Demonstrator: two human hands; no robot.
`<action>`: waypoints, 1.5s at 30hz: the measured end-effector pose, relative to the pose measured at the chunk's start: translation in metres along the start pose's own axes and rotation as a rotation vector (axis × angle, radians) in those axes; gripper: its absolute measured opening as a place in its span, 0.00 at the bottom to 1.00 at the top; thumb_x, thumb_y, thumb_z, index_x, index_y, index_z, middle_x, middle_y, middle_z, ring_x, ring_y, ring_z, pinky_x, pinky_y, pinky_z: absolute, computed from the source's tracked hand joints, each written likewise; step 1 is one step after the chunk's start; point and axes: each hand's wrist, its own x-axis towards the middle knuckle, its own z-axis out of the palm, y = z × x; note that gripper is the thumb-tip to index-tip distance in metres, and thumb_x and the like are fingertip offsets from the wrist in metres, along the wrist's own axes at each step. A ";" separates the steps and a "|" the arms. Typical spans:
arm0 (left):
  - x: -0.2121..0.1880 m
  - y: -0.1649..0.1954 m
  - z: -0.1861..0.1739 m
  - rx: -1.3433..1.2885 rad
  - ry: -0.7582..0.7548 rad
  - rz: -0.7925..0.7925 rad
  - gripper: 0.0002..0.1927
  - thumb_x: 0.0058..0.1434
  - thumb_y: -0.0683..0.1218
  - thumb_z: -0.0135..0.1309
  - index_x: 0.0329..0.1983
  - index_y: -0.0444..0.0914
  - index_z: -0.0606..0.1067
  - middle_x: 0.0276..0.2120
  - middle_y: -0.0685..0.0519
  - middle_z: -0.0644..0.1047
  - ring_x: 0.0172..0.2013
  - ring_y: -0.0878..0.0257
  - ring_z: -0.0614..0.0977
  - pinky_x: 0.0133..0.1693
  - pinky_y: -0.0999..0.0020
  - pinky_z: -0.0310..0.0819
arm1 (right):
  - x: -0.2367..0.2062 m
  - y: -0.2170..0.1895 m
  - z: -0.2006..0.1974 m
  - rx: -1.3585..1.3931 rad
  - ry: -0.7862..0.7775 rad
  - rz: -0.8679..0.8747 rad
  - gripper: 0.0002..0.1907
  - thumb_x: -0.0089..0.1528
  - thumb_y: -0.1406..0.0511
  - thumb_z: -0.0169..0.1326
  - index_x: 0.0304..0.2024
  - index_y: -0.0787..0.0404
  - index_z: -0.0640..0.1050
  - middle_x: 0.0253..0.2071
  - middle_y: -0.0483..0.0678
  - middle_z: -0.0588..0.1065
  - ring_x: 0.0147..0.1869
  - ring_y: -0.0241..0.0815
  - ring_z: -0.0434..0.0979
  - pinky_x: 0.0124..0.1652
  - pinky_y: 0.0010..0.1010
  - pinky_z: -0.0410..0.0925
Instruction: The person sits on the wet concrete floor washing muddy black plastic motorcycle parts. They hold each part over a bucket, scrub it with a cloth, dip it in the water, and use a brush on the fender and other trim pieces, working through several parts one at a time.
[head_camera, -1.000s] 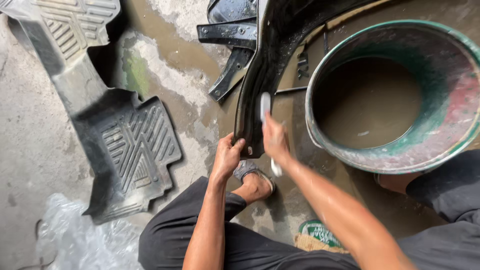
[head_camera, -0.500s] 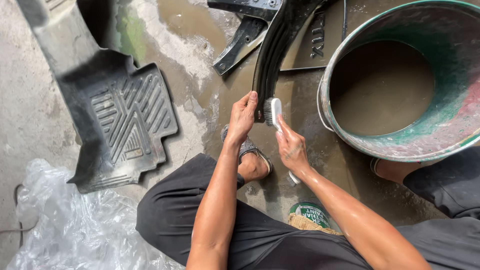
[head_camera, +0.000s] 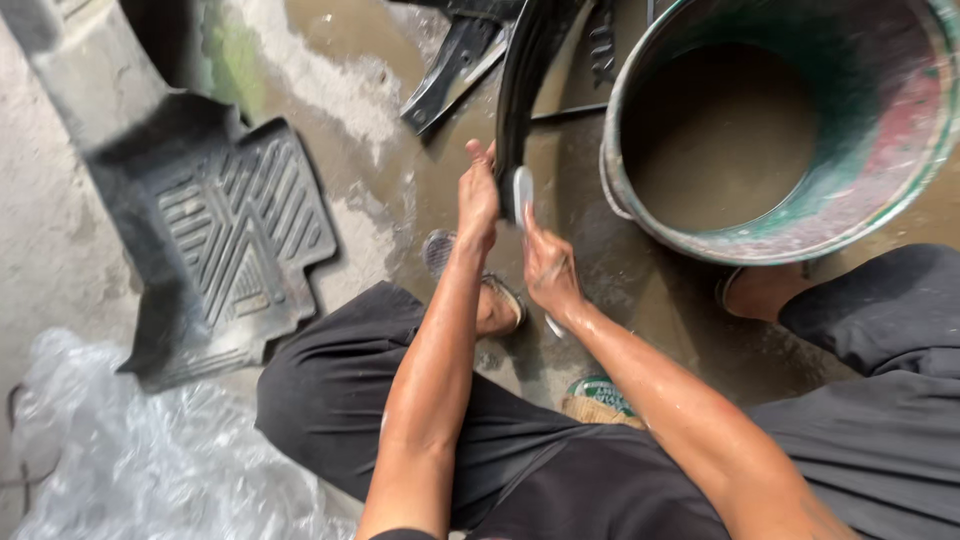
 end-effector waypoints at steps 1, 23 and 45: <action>-0.002 -0.001 0.004 0.075 -0.015 0.010 0.36 0.71 0.68 0.40 0.68 0.37 0.73 0.42 0.58 0.79 0.37 0.73 0.77 0.38 0.75 0.73 | -0.008 0.000 -0.007 -0.007 -0.032 0.036 0.28 0.66 0.71 0.50 0.70 0.64 0.69 0.31 0.62 0.74 0.34 0.58 0.78 0.39 0.45 0.72; -0.004 0.068 -0.029 -0.012 -0.258 0.134 0.37 0.55 0.34 0.54 0.72 0.33 0.65 0.48 0.53 0.79 0.40 0.71 0.79 0.43 0.74 0.75 | 0.155 0.190 -0.089 -0.978 -1.267 0.240 0.19 0.60 0.56 0.58 0.47 0.60 0.83 0.51 0.57 0.82 0.56 0.55 0.81 0.54 0.41 0.74; 0.005 0.067 0.013 -0.007 0.096 -0.006 0.29 0.71 0.63 0.44 0.62 0.40 0.78 0.40 0.61 0.80 0.32 0.74 0.74 0.32 0.75 0.69 | 0.150 -0.051 -0.170 0.397 -0.293 0.222 0.13 0.61 0.71 0.52 0.46 0.66 0.83 0.41 0.48 0.82 0.41 0.33 0.81 0.45 0.28 0.75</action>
